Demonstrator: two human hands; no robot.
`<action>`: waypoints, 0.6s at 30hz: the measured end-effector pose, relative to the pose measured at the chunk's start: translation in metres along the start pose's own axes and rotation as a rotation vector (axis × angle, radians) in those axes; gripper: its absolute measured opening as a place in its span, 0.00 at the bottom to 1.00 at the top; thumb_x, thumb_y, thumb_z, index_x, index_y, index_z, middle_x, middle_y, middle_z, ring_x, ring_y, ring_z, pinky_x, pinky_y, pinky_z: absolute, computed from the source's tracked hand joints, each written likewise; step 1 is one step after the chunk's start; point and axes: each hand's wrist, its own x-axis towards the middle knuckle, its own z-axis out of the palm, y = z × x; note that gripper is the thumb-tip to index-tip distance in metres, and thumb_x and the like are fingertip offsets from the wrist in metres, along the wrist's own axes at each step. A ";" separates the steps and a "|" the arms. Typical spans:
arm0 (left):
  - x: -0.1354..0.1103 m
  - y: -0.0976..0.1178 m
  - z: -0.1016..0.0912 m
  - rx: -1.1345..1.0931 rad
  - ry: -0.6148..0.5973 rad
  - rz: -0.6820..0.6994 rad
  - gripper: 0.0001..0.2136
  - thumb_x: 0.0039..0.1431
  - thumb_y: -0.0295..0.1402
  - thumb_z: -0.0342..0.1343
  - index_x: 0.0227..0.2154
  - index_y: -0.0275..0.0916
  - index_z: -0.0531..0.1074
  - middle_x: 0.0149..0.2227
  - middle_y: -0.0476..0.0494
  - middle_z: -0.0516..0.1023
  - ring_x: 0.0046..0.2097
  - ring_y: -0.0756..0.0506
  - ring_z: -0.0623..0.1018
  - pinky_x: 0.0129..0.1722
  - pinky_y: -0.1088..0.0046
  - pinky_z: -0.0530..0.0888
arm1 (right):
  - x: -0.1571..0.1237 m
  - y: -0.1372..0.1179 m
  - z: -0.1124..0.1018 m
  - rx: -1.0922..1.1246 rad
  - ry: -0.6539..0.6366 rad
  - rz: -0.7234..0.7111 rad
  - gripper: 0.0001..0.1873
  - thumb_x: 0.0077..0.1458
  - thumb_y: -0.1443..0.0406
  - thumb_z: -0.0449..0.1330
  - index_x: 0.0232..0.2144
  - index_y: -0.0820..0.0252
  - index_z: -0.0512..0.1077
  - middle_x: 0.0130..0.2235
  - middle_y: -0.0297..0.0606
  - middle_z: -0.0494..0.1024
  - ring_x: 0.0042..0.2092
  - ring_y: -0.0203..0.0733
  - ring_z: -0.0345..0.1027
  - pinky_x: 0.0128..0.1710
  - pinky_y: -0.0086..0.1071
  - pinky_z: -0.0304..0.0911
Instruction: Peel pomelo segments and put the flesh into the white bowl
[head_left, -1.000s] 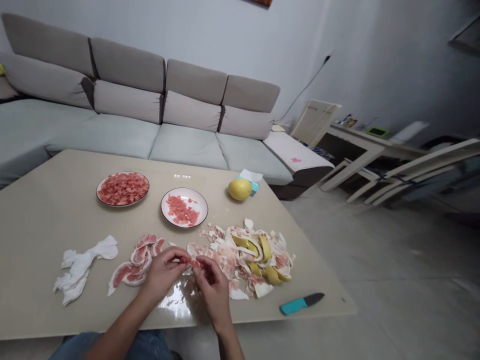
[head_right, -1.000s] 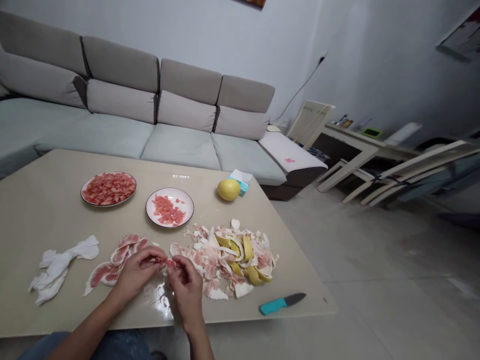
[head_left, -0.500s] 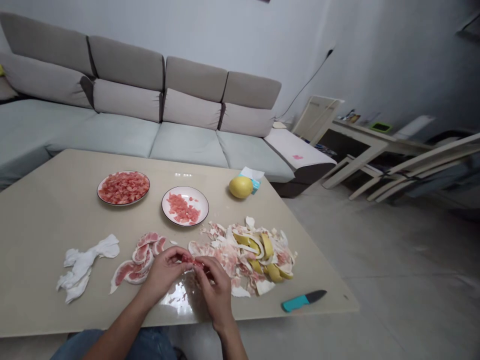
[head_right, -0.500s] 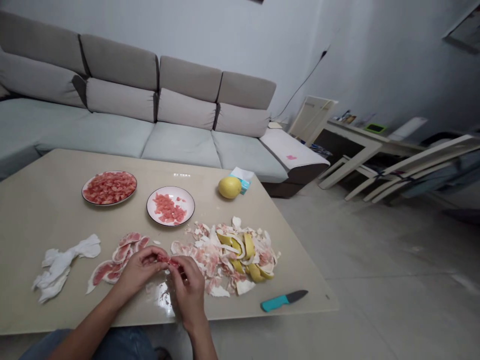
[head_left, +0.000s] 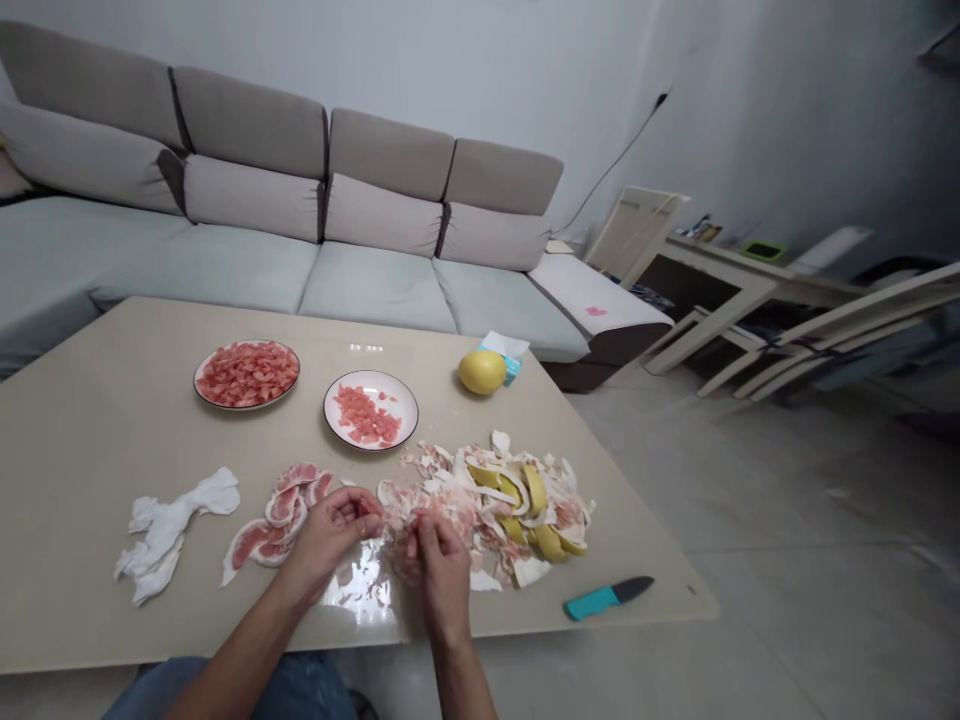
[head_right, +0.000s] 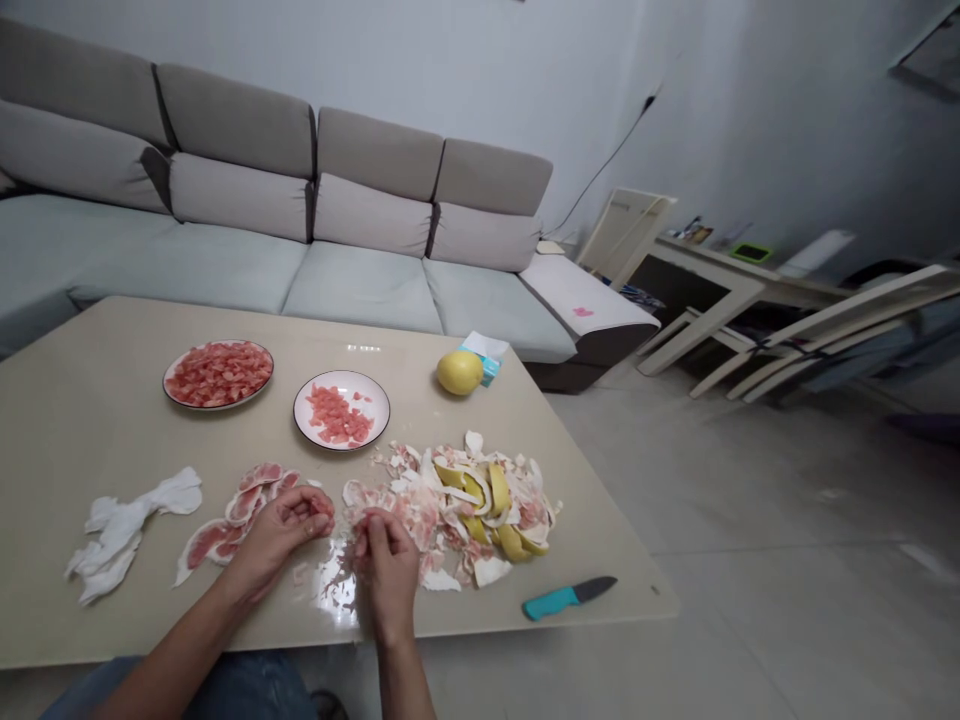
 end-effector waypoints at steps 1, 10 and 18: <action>0.000 0.002 -0.001 -0.010 0.017 0.012 0.10 0.45 0.32 0.67 0.30 0.35 0.73 0.30 0.48 0.73 0.33 0.51 0.72 0.35 0.76 0.71 | 0.002 -0.001 -0.002 0.017 0.037 0.011 0.18 0.52 0.51 0.60 0.28 0.60 0.74 0.18 0.29 0.68 0.20 0.33 0.61 0.20 0.25 0.57; -0.006 0.004 0.002 -0.074 -0.100 -0.126 0.16 0.51 0.36 0.64 0.42 0.39 0.70 0.32 0.49 0.69 0.33 0.50 0.73 0.37 0.72 0.73 | -0.001 -0.001 -0.012 -0.201 -0.053 -0.135 0.10 0.54 0.59 0.61 0.35 0.59 0.77 0.33 0.38 0.79 0.33 0.40 0.72 0.32 0.29 0.67; -0.005 -0.002 0.003 0.133 -0.217 -0.218 0.17 0.54 0.48 0.56 0.31 0.36 0.70 0.18 0.58 0.56 0.19 0.56 0.52 0.17 0.81 0.49 | -0.005 -0.004 -0.007 -0.473 -0.193 -0.473 0.08 0.56 0.67 0.61 0.39 0.54 0.76 0.37 0.38 0.78 0.40 0.40 0.71 0.41 0.32 0.67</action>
